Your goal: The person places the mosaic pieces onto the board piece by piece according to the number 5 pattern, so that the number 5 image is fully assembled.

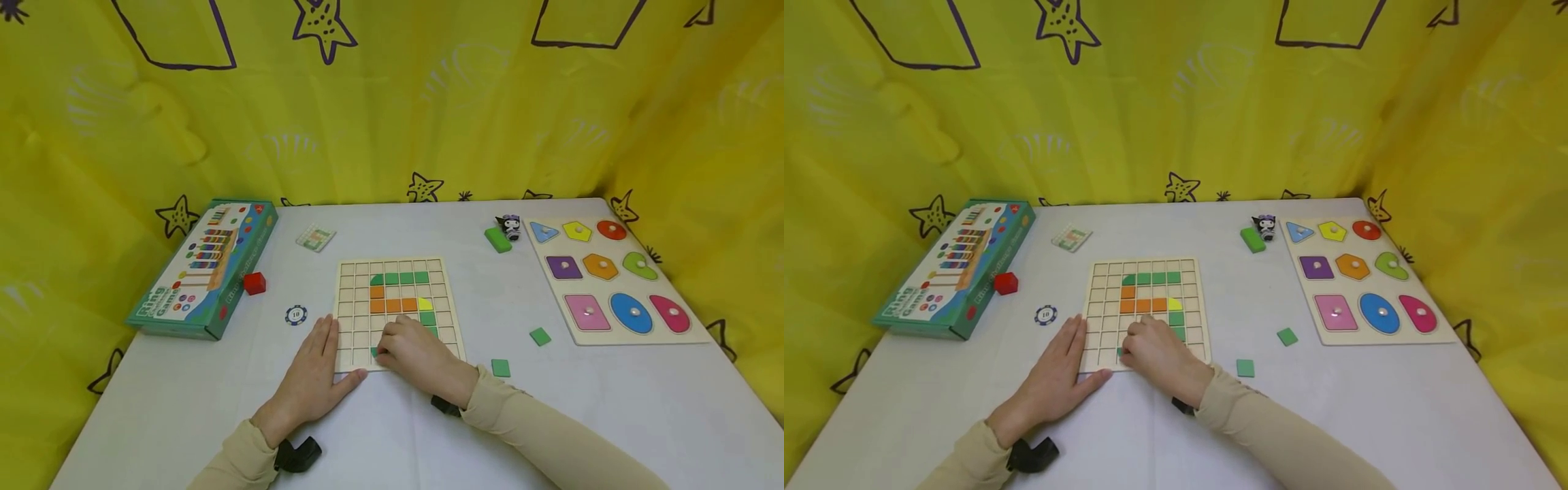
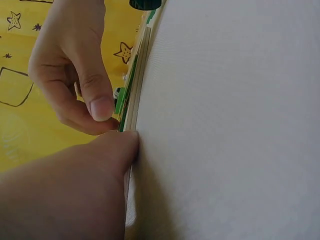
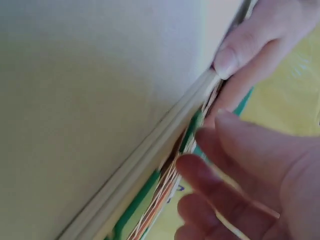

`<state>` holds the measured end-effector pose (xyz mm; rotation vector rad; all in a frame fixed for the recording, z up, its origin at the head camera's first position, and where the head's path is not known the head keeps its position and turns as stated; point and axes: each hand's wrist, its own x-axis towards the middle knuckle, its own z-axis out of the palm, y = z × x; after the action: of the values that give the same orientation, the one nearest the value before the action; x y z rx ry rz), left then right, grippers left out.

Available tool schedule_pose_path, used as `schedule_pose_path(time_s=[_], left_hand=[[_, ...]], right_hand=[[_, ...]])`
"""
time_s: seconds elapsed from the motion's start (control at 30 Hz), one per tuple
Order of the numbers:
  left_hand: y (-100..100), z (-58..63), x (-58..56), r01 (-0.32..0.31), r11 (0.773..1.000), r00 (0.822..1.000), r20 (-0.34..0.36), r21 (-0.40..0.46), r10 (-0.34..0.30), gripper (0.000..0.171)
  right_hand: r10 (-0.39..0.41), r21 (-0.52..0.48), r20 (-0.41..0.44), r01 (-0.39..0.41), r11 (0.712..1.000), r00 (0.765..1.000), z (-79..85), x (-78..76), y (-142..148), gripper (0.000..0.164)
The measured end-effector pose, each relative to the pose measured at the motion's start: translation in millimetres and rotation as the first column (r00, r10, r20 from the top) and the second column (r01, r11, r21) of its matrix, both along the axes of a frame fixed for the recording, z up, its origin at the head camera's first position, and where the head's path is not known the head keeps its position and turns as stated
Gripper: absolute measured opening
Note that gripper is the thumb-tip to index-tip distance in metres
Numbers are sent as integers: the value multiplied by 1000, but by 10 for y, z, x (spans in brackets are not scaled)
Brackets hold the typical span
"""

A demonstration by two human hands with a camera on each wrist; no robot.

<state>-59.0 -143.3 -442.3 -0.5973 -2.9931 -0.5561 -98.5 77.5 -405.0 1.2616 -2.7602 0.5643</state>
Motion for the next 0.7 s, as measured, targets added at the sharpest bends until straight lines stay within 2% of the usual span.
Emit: schedule_pose_path(time_s=[0.17, 0.27, 0.37, 0.47, 0.53, 0.7], left_hand=[[-1, 11, 6, -15, 1000, 1000, 27, -2, 15, 93], [11, 8, -3, -16, 1000, 999, 28, -2, 16, 93], [20, 10, -8, -9, 1000, 1000, 17, 3, 9, 94], [23, 16, -5, -4, 1000, 1000, 13, 7, 4, 94], [21, 20, 1, -6, 1000, 1000, 18, 3, 6, 94], [19, 22, 10, -16, 1000, 1000, 26, -3, 16, 94]], right_hand=[[30, -94, 72, -23, 995, 997, 40, 54, 302, 10], [-33, -114, 105, 45, 993, 994, 46, 98, 637, 15], [-142, -102, 119, 155, 983, 983, 35, 158, 1023, 19], [-256, -96, 140, 270, 958, 956, 23, 246, 1368, 21], [-321, -77, 181, 339, 938, 930, 17, 310, 1538, 21], [-394, 14, 299, 409, 912, 869, -3, 417, 1743, 28]])
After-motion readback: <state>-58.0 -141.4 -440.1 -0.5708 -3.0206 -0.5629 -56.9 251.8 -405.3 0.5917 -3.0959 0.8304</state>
